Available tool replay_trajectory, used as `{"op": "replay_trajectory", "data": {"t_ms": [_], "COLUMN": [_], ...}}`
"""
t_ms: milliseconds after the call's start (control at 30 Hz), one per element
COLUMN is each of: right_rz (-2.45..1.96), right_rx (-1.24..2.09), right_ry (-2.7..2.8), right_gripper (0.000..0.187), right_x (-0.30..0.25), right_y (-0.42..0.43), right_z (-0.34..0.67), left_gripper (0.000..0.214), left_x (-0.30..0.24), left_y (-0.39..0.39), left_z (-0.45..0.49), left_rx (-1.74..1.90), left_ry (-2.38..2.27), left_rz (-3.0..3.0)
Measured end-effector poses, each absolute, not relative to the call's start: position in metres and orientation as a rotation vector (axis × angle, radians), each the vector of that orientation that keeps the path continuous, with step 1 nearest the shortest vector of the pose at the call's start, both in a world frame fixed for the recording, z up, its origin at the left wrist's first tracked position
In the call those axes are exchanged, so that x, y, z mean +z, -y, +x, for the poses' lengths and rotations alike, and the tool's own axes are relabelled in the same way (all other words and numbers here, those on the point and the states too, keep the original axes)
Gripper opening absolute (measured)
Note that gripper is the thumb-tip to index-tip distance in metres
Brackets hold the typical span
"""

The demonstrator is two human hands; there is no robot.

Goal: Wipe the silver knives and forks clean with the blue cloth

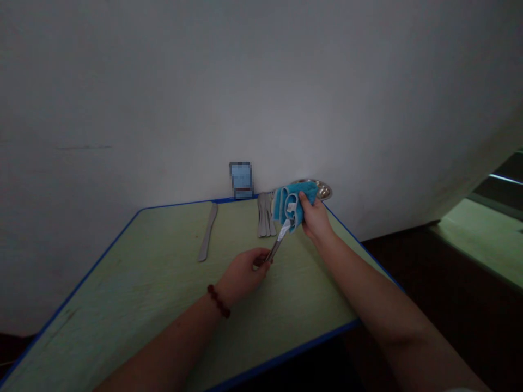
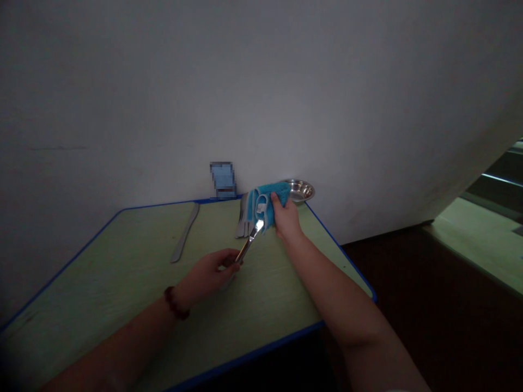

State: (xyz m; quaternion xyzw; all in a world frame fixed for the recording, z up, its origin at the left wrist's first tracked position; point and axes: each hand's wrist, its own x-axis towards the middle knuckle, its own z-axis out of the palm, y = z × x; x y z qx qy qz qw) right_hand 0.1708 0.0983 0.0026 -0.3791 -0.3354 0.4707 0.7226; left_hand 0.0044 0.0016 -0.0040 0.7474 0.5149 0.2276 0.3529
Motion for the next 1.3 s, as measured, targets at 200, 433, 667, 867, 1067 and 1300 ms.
{"op": "replay_trajectory", "data": {"t_ms": [200, 433, 667, 867, 1067, 1300], "right_rz": [-0.824, -0.814, -0.797, -0.8, -0.781, -0.772], "right_rx": [1.03, 0.999, 0.99, 1.02, 1.042, 1.128], "right_ry": [0.722, 0.678, 0.587, 0.499, 0.457, 0.418], "right_gripper": [0.018, 0.016, 0.012, 0.01, 0.009, 0.01], "right_x": [0.003, 0.004, 0.008, 0.011, 0.014, 0.011], "right_y": [-0.098, -0.099, -0.101, -0.1, -0.098, -0.099], "right_z": [0.172, 0.173, 0.178, 0.177, 0.174, 0.176], "left_gripper": [0.025, 0.025, 0.024, 0.029, 0.035, 0.031], "left_x": [-0.004, -0.013, -0.013, -0.008, -0.003, -0.009], "left_y": [-0.002, -0.005, -0.006, -0.004, -0.003, -0.005], "left_z": [0.004, 0.002, 0.0, 0.001, 0.002, 0.0], "left_rx": [0.611, 0.662, 0.658, 0.638, 0.659, 0.753], "left_ry": [-1.344, -1.325, -1.343, -1.37, -1.269, -1.177], "left_rz": [1.906, 1.862, 1.892, 1.783, 1.632, 1.659]}}
